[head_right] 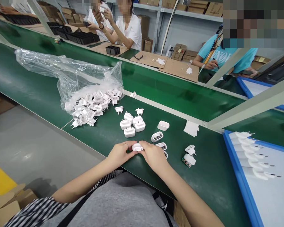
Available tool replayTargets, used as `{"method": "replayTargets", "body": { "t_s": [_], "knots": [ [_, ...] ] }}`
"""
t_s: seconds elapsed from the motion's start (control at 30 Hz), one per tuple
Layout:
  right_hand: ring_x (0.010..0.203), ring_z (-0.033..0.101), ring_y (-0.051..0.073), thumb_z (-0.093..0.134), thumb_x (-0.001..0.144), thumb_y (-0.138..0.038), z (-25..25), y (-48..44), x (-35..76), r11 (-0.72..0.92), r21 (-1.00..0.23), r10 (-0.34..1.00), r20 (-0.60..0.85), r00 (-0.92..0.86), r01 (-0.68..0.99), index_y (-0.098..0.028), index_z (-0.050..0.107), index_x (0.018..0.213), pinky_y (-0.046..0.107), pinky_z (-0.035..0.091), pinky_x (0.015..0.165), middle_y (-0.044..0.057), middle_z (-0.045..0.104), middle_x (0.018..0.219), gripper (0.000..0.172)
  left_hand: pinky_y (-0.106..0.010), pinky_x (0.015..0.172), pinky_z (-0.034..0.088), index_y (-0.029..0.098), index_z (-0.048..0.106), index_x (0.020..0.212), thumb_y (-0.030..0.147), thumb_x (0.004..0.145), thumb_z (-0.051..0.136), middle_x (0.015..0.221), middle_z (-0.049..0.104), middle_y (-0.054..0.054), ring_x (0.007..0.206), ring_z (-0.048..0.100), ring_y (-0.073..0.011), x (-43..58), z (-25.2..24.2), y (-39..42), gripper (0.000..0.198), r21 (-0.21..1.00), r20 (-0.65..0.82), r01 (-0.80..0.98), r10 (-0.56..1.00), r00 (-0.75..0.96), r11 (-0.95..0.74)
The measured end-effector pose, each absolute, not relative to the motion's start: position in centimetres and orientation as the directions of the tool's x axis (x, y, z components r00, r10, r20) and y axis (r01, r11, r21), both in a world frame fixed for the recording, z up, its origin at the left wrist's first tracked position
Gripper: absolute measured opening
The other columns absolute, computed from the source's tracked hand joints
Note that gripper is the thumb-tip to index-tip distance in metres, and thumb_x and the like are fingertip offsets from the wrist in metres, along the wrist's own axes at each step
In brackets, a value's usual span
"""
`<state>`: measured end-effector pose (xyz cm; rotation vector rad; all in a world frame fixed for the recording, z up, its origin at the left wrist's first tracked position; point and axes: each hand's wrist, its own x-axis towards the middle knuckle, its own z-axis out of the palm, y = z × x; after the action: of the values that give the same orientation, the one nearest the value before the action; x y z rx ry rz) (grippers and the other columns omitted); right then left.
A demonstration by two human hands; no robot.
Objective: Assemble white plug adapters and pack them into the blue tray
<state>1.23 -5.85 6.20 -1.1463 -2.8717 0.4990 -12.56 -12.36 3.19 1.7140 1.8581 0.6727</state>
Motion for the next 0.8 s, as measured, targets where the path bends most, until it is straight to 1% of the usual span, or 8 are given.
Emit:
{"method": "replayTargets", "body": {
  "t_s": [0.13,0.2,0.33,0.47,0.57,0.67,0.73,0.8],
  "knots": [
    [0.083,0.057,0.017,0.047,0.073,-0.022,6.7,-5.6,0.7,0.678,-0.281,0.658,-0.18,-0.731,0.68,-0.02,0.052,0.098,0.025,0.043,0.063,0.001,0.059,0.099,0.026,-0.025,0.069,0.043,0.019,0.048,0.105,0.031,0.075,0.041,0.106,0.054,-0.003,0.084,0.055,-0.0153,-12.4,3.6,-12.4,0.033,0.57,-0.045,0.821,0.999,-0.013,0.037],
    [0.085,0.056,0.018,0.049,0.071,-0.019,7.4,-5.4,0.1,0.693,-0.235,0.635,-0.25,-0.731,0.682,-0.019,0.053,0.097,0.026,0.042,0.063,0.003,0.057,0.102,0.026,-0.025,0.069,0.042,0.018,0.047,0.107,0.028,0.075,0.041,0.106,0.054,-0.005,0.086,0.054,-0.017,-12.4,4.5,-12.0,0.033,0.5,-0.106,0.865,0.994,0.025,0.031],
    [0.073,0.059,0.02,0.051,0.068,-0.017,9.1,-5.0,-1.3,0.705,-0.118,0.6,-0.428,-0.676,0.7,-0.017,0.059,0.081,0.025,0.039,0.055,0.005,0.064,0.081,0.015,-0.027,0.061,0.043,0.015,0.055,0.095,0.024,0.07,0.05,0.083,0.062,-0.008,0.074,0.057,-0.0209,-12.4,7.3,-10.2,0.027,0.343,-0.365,0.938,0.927,0.084,0.05],
    [0.065,0.058,0.018,0.05,0.067,-0.014,10.2,-4.7,-2.5,0.712,-0.118,0.542,-0.534,-0.648,0.692,-0.018,0.059,0.069,0.024,0.034,0.049,0.004,0.063,0.07,0.011,-0.026,0.055,0.041,0.013,0.06,0.079,0.024,0.066,0.054,0.073,0.062,-0.01,0.07,0.057,-0.0224,-12.7,9.1,-8.4,0.018,0.288,-0.513,0.957,0.85,0.119,0.04],
    [0.066,0.058,0.019,0.047,0.066,-0.01,10.2,-4.5,-3.0,0.741,-0.075,0.529,-0.547,-0.649,0.667,-0.016,0.059,0.069,0.024,0.032,0.049,0.006,0.062,0.071,0.013,-0.026,0.056,0.041,0.011,0.059,0.079,0.028,0.069,0.051,0.074,0.061,-0.011,0.072,0.057,-0.0233,-12.8,8.7,-8.3,0.022,0.302,-0.508,0.953,0.847,0.158,0.004],
    [0.066,0.057,0.019,0.047,0.067,-0.011,9.4,-4.2,-3.0,0.766,-0.041,0.536,-0.511,-0.672,0.642,-0.015,0.058,0.071,0.024,0.032,0.049,0.007,0.061,0.073,0.012,-0.029,0.057,0.042,0.009,0.053,0.091,0.032,0.075,0.041,0.082,0.059,-0.012,0.072,0.056,-0.0232,-12.5,7.1,-9.4,0.03,0.337,-0.418,0.941,0.901,0.118,0.034],
    [0.067,0.056,0.018,0.05,0.067,-0.017,8.7,-4.1,-2.6,0.773,-0.09,0.525,-0.466,-0.713,0.628,-0.016,0.057,0.073,0.023,0.032,0.049,0.006,0.06,0.075,0.01,-0.03,0.059,0.042,0.012,0.049,0.097,0.03,0.076,0.037,0.089,0.057,-0.011,0.075,0.055,-0.0216,-12.5,5.7,-10.6,0.03,0.413,-0.312,0.909,0.946,0.082,0.058],
    [0.068,0.056,0.017,0.052,0.067,-0.023,8.0,-4.0,-2.1,0.776,-0.163,0.514,-0.396,-0.761,0.609,-0.018,0.056,0.078,0.023,0.033,0.05,0.004,0.059,0.079,0.013,-0.03,0.065,0.043,0.015,0.046,0.099,0.028,0.074,0.04,0.093,0.055,-0.008,0.081,0.053,-0.0203,-12.8,4.5,-11.8,0.029,0.506,-0.215,0.858,0.976,0.025,0.09]
  ]
}}
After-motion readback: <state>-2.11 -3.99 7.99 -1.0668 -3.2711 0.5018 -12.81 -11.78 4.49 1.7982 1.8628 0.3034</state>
